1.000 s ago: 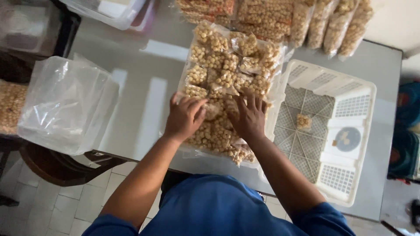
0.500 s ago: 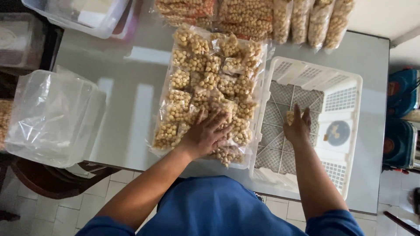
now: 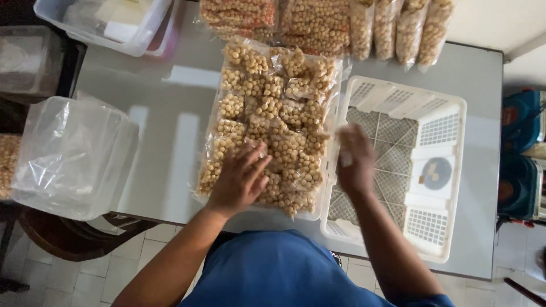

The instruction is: Sorting and organizing small plastic bags of snacks into white plastic crates on a table.

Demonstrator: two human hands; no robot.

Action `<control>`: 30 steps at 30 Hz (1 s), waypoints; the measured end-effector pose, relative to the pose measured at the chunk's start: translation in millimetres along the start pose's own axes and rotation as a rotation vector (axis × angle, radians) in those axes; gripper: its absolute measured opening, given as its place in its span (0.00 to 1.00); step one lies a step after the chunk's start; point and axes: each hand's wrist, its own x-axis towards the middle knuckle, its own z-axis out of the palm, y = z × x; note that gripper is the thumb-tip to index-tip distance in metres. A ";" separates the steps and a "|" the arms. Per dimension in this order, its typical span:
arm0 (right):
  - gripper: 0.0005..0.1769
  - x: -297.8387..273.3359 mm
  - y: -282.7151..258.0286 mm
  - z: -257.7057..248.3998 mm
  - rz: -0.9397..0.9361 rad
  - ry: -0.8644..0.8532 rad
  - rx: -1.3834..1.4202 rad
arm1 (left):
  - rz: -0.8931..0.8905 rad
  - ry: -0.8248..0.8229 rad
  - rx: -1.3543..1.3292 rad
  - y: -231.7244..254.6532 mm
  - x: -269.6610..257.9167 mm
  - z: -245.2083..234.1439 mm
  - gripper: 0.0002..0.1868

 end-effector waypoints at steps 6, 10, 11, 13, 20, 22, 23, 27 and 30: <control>0.52 -7.5 -71.0 10.7 -0.035 -0.501 -0.293 | -0.236 0.013 -0.066 -14.4 -22.1 -30.3 0.35; 0.52 -20.9 -63.7 -11.4 0.093 -0.253 -0.125 | -0.370 0.051 -0.096 -20.4 -37.1 -47.6 0.37; 0.40 -26.1 -59.2 -17.3 0.215 -0.206 -0.042 | -0.460 0.032 -0.140 -24.6 -41.4 -47.1 0.40; 0.28 -42.3 -38.6 -23.1 0.340 -0.145 0.038 | -0.539 0.012 -0.187 -39.6 -50.5 -41.6 0.44; 0.38 -163.7 71.0 -86.6 0.478 0.121 -0.391 | -0.584 0.136 -0.414 -65.9 -51.9 -52.4 0.39; 0.53 -195.7 83.8 -126.6 0.575 0.225 -0.586 | -0.596 0.147 -0.412 -78.5 -44.7 -58.0 0.35; 0.62 -204.8 81.1 -151.7 0.826 0.128 -0.703 | -0.736 0.012 -0.463 -85.5 -37.7 -63.2 0.40; 0.34 -256.4 103.6 -209.0 1.416 0.024 -0.136 | -0.848 -0.075 -0.698 -141.0 -43.2 -24.5 0.44; 0.33 -268.9 104.1 -200.5 1.566 0.310 0.454 | -0.909 -0.076 -0.837 -127.3 -20.1 -35.8 0.38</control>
